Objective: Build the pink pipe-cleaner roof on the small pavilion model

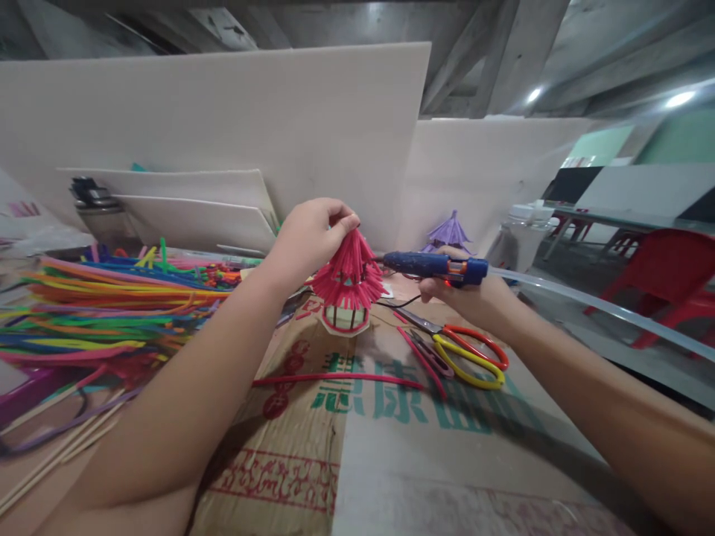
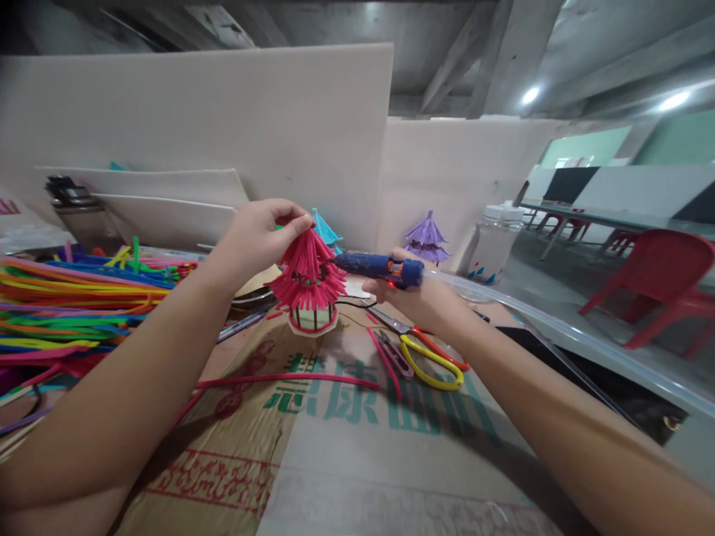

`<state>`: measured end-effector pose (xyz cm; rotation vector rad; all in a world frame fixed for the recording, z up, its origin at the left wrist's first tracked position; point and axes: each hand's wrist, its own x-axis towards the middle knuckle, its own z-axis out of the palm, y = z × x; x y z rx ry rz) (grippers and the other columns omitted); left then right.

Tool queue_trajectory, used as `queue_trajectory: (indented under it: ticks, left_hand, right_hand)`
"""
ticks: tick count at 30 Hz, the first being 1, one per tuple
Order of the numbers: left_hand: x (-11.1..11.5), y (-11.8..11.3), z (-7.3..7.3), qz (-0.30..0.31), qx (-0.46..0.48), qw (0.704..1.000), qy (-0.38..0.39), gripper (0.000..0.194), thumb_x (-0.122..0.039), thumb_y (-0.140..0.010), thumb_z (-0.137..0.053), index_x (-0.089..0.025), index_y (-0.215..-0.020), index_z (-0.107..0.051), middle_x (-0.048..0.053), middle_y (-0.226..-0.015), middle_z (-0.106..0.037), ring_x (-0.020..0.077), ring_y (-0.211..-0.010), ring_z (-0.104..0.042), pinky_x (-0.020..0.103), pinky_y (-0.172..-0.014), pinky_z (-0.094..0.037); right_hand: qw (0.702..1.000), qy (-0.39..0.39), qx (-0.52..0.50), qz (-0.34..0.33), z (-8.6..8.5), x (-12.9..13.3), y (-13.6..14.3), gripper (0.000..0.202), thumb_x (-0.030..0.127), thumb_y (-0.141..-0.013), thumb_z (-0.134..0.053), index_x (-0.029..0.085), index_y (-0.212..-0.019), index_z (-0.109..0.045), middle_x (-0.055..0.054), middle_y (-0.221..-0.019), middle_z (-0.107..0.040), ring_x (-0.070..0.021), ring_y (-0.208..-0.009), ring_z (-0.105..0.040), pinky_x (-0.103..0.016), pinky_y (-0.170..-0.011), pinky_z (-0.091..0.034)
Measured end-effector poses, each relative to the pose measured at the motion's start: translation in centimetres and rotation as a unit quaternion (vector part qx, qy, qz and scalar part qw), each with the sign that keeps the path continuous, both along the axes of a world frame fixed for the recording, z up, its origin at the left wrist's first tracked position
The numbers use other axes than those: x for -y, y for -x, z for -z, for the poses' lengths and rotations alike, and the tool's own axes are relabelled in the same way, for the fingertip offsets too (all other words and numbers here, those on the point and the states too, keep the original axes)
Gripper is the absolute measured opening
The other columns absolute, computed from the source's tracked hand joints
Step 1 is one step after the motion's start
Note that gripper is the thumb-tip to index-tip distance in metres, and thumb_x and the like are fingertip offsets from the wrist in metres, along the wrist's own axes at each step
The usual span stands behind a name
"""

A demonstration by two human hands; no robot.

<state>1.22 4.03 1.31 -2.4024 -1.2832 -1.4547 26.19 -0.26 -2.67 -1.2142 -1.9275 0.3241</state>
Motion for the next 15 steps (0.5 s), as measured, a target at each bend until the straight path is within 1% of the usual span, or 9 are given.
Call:
queue_trajectory:
  ticks: [4,8,12,15]
  left_hand:
    - [-0.12,0.03,-0.01,0.005,-0.004,1.000,-0.004,0.026,-0.033,-0.092,-0.055,-0.016,-0.085,-0.073,0.004,-0.083,-0.074,0.0188,-0.078,-0.065,0.029,-0.075,-0.047]
    - [-0.18,-0.10,0.00,0.004,-0.021,1.000,-0.001,0.026,-0.034,-0.092,-0.055,-0.016,-0.087,-0.073,0.005,-0.087,-0.076,0.0196,-0.081,-0.066,0.030,-0.076,-0.046]
    - [-0.10,-0.24,0.07,-0.001,-0.039,0.999,-0.001,0.027,-0.033,-0.092,-0.053,-0.016,-0.089,-0.073,0.007,-0.093,-0.076,0.0215,-0.088,-0.067,0.031,-0.081,-0.047]
    - [-0.06,-0.27,0.09,-0.001,-0.043,0.999,-0.003,0.026,-0.033,-0.092,-0.053,-0.016,-0.088,-0.073,0.007,-0.094,-0.076,0.0220,-0.089,-0.067,0.031,-0.082,-0.047]
  right_hand:
    - [1.000,0.014,-0.017,-0.005,0.16,-0.10,0.10,0.033,0.051,-0.075,-0.069,0.024,-0.088,-0.055,0.000,-0.065,-0.062,-0.0201,-0.064,-0.058,-0.033,-0.060,-0.042]
    - [1.000,0.017,-0.004,0.013,0.37,-0.07,0.18,0.034,0.052,-0.073,-0.070,0.024,-0.085,-0.055,0.002,-0.064,-0.058,-0.0176,-0.061,-0.054,-0.031,-0.058,-0.039]
    - [0.999,0.000,0.022,0.035,0.51,0.18,0.43,0.034,0.051,-0.072,-0.072,0.024,-0.085,-0.056,0.003,-0.064,-0.056,-0.0157,-0.060,-0.049,-0.028,-0.053,-0.033]
    - [0.997,-0.014,0.047,0.054,0.49,0.41,0.57,0.033,0.051,-0.074,-0.072,0.024,-0.086,-0.058,0.004,-0.063,-0.054,-0.0148,-0.059,-0.047,-0.027,-0.052,-0.032]
